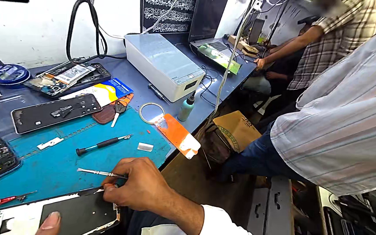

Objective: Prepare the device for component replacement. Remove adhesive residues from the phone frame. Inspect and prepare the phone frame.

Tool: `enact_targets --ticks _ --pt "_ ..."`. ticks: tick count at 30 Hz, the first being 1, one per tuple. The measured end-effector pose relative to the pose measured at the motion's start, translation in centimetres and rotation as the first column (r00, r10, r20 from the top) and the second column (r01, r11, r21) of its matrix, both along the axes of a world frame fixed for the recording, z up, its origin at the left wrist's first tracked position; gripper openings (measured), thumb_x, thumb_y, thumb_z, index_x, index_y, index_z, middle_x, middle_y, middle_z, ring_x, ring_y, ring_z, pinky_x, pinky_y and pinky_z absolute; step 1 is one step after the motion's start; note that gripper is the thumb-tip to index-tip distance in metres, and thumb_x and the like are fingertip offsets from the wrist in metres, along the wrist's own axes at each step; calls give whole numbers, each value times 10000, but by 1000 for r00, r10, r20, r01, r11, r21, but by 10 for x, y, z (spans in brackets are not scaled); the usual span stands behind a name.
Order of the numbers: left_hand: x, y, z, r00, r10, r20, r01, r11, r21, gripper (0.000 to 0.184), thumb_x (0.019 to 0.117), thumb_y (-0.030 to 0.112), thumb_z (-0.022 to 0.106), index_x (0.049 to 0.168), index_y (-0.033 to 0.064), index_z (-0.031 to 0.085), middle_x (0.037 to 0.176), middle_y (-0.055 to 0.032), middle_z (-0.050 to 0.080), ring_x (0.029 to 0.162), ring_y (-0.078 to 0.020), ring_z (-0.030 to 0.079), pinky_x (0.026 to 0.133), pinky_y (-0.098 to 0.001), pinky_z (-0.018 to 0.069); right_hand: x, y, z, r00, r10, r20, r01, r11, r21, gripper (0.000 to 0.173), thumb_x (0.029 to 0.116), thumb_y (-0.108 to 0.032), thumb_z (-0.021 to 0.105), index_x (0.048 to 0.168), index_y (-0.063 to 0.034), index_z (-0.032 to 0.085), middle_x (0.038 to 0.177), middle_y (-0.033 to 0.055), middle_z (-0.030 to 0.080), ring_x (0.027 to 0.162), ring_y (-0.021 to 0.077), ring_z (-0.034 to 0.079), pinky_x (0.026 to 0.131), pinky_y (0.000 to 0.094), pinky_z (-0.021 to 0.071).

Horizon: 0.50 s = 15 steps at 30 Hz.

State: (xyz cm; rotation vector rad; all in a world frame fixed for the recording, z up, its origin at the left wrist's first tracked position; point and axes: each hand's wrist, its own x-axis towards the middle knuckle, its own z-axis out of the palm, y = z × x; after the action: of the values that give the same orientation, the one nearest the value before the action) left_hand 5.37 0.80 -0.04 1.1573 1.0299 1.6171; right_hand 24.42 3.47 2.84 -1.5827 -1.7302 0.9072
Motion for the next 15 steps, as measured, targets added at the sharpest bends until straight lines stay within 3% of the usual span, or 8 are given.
enact_targets --ticks 6,9,10,12,15 --pt "-1 1 -2 1000 20 -16 -20 1000 -23 298 936 -22 628 1168 -151 492 1008 -72 710 994 -122 721 929 -311 601 -1 -2 3 999 -26 29 27 999 -34 135 897 -246 726 849 -137 791 838 -25 696 782 108 647 672 371 508" --pt "-3 -3 -8 996 67 -58 -70 996 -49 507 908 22 672 1313 -135 411 1137 -62 670 1068 -114 686 963 -315 586 0 -7 2 999 -47 24 48 998 -27 76 882 -213 767 850 -148 791 831 -43 698 756 97 648 650 363 537" --pt "-2 -4 -10 993 97 -62 -99 994 -36 569 890 41 695 1354 -92 395 1165 -45 664 1076 -117 684 962 -323 591 0 -9 0 998 -60 30 60 998 -12 54 871 -210 778 845 -165 793 822 -62 691 745 81 645 640 354 549" --pt "-1 -3 -11 991 121 -54 -122 993 -2 527 875 88 733 1333 27 479 1121 12 699 1017 -113 706 914 -324 614 3 -11 -7 994 -95 53 94 995 37 25 839 -215 782 819 -202 790 787 -97 659 705 50 615 599 323 535" --pt "0 -5 -10 994 92 -61 -92 996 15 449 894 103 727 1305 87 549 1085 33 718 977 -110 714 882 -317 624 9 -14 -10 989 -114 95 107 991 76 11 837 -222 783 830 -221 790 801 -115 667 691 30 607 581 296 523"
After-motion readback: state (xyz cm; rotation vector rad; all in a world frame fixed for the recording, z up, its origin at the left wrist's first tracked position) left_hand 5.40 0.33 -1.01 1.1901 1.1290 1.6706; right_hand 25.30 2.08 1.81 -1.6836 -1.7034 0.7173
